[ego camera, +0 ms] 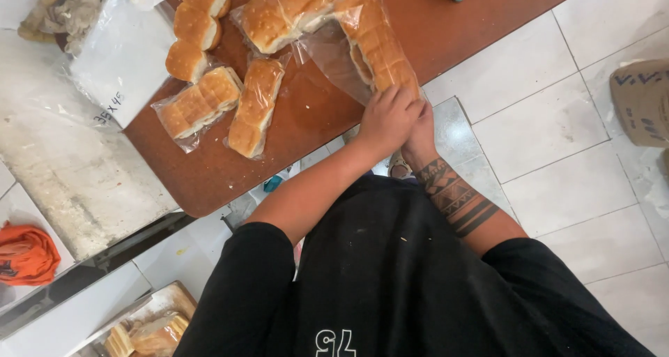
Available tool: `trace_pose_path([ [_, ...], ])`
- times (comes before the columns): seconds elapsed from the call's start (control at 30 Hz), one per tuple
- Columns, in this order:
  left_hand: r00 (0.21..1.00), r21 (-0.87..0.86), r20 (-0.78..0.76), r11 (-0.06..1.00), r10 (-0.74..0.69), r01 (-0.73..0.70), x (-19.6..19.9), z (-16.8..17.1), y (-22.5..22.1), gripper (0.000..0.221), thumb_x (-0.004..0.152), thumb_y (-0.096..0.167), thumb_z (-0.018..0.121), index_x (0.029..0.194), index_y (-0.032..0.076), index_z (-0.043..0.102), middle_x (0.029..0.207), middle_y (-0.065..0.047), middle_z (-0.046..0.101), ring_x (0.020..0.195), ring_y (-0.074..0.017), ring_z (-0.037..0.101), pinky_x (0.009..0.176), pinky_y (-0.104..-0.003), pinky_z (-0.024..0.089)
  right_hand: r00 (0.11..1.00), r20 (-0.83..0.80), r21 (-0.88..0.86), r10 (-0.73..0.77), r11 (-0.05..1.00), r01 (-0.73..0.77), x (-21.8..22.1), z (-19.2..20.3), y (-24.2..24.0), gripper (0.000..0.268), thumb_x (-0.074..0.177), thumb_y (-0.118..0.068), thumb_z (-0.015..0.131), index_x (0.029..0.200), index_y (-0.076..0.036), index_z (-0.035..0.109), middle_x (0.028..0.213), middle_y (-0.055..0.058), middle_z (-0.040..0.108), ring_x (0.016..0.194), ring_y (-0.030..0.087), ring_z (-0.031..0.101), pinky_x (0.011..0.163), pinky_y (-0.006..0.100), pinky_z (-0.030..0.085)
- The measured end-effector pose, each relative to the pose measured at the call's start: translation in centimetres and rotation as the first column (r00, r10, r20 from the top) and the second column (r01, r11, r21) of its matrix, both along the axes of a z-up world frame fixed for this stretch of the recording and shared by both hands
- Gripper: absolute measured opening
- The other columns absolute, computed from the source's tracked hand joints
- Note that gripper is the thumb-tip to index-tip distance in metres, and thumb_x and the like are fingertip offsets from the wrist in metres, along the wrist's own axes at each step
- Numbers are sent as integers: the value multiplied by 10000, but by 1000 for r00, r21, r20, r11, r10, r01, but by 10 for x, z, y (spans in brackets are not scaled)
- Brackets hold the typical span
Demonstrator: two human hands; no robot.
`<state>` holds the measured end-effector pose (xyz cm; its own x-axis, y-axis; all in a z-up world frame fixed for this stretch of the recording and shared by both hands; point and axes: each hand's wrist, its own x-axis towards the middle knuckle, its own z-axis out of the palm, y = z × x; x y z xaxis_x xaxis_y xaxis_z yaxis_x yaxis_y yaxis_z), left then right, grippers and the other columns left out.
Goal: The person is packaging individual loaves of bread by placing them into plastic bags and sealing the bags using a manual heat sealer.
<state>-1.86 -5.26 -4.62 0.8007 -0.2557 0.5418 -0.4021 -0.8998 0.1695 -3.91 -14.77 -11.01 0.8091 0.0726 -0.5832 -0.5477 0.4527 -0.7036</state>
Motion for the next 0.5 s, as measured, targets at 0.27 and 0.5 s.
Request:
trace_pose_path([
  [0.27,939,-409,-318,874,132,-261,-60,31,20,668,939,599,639,1418,143,546,1281,-87,492,1170,-316,515,996,-444,395,997,-35,69,-75,995,77,9,32,8,509,914,-87,841,1250,-81,459,1099,-1,548,1015,184,674,893,482,644],
  [0.5,355,-360,-912,-15,-204,-933,-32,23,55,975,961,572,642,1606,2,185,1555,-299,356,1294,-455,560,951,-520,512,986,-159,116,50,993,-32,20,55,27,756,928,-284,843,1479,-34,390,1241,101,553,1131,308,688,887,575,643],
])
